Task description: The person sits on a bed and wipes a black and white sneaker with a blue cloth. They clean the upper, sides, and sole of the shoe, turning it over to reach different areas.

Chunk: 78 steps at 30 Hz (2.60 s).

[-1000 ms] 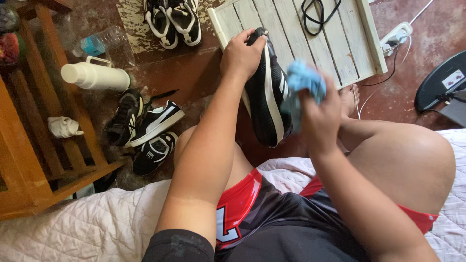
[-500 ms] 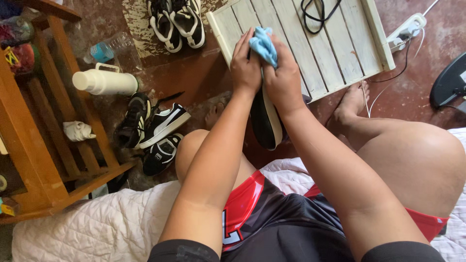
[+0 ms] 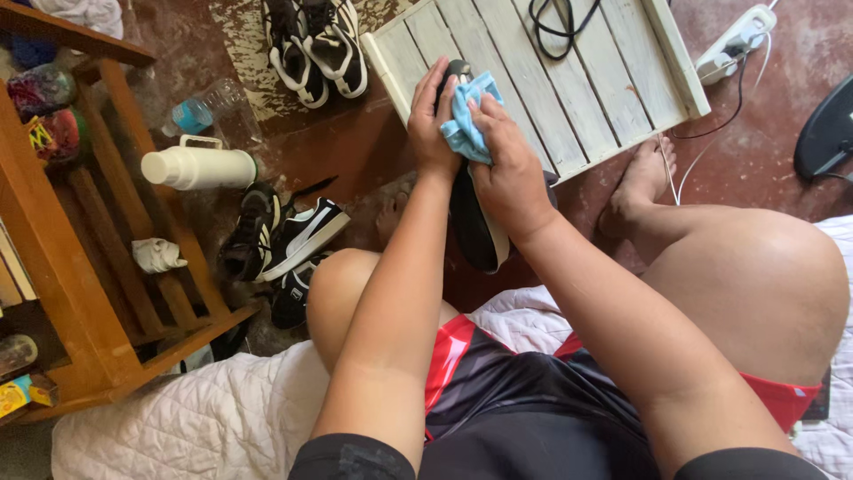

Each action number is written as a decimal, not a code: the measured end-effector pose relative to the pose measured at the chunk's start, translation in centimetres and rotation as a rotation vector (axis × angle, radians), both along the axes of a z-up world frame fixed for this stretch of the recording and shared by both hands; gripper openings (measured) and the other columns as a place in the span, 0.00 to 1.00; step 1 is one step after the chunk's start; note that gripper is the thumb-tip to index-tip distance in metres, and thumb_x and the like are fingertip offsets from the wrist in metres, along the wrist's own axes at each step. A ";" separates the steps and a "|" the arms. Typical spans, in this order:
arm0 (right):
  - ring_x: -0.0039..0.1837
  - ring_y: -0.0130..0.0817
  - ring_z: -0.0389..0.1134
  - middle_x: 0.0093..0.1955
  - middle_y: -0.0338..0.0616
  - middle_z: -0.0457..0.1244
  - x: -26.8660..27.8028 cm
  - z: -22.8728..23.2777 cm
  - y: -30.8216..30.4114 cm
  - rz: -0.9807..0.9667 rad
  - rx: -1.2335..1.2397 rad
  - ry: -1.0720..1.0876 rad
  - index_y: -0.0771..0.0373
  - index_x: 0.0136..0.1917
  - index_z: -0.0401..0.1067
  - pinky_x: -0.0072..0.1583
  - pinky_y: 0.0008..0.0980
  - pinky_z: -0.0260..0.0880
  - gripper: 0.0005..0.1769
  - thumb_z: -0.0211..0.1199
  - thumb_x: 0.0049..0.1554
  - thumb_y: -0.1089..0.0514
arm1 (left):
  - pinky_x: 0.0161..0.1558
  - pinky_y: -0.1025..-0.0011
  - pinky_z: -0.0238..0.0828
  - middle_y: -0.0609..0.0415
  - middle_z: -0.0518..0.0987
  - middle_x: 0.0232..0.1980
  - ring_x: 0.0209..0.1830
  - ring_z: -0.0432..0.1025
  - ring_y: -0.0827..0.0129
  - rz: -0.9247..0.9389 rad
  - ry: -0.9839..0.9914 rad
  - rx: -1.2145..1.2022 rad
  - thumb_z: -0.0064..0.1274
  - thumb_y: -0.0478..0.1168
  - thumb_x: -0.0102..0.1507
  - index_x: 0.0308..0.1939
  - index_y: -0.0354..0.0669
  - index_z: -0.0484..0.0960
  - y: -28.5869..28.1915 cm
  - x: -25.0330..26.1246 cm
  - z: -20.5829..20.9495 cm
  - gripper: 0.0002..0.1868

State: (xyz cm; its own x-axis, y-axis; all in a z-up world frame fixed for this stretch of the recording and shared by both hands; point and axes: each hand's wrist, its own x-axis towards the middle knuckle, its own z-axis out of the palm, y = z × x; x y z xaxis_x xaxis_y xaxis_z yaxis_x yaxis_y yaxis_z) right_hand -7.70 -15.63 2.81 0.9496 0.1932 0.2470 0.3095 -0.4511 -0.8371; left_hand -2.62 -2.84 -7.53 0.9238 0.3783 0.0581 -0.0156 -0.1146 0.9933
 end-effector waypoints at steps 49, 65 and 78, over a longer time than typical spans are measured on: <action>0.81 0.52 0.54 0.79 0.58 0.55 -8.6 1.8 -2.6 -0.033 -0.078 0.091 0.65 0.73 0.63 0.78 0.42 0.54 0.36 0.55 0.51 0.77 | 0.69 0.67 0.68 0.45 0.79 0.65 0.67 0.74 0.57 0.072 -0.035 0.038 0.54 0.45 0.69 0.60 0.34 0.81 -0.8 0.5 1.5 0.21; 0.60 0.43 0.74 0.58 0.55 0.70 3.2 -2.1 1.5 -0.220 0.258 0.235 0.63 0.70 0.69 0.63 0.34 0.71 0.26 0.51 0.59 0.68 | 0.70 0.67 0.67 0.46 0.79 0.65 0.67 0.73 0.59 0.024 -0.012 0.030 0.53 0.42 0.70 0.62 0.35 0.80 -0.4 0.2 1.6 0.19; 0.57 0.40 0.76 0.54 0.52 0.72 7.1 -3.6 1.9 -0.171 0.327 0.232 0.64 0.64 0.72 0.60 0.33 0.74 0.19 0.60 0.59 0.64 | 0.68 0.67 0.68 0.45 0.79 0.64 0.66 0.74 0.59 0.029 -0.007 0.092 0.54 0.40 0.69 0.62 0.34 0.79 -0.4 0.2 1.0 0.19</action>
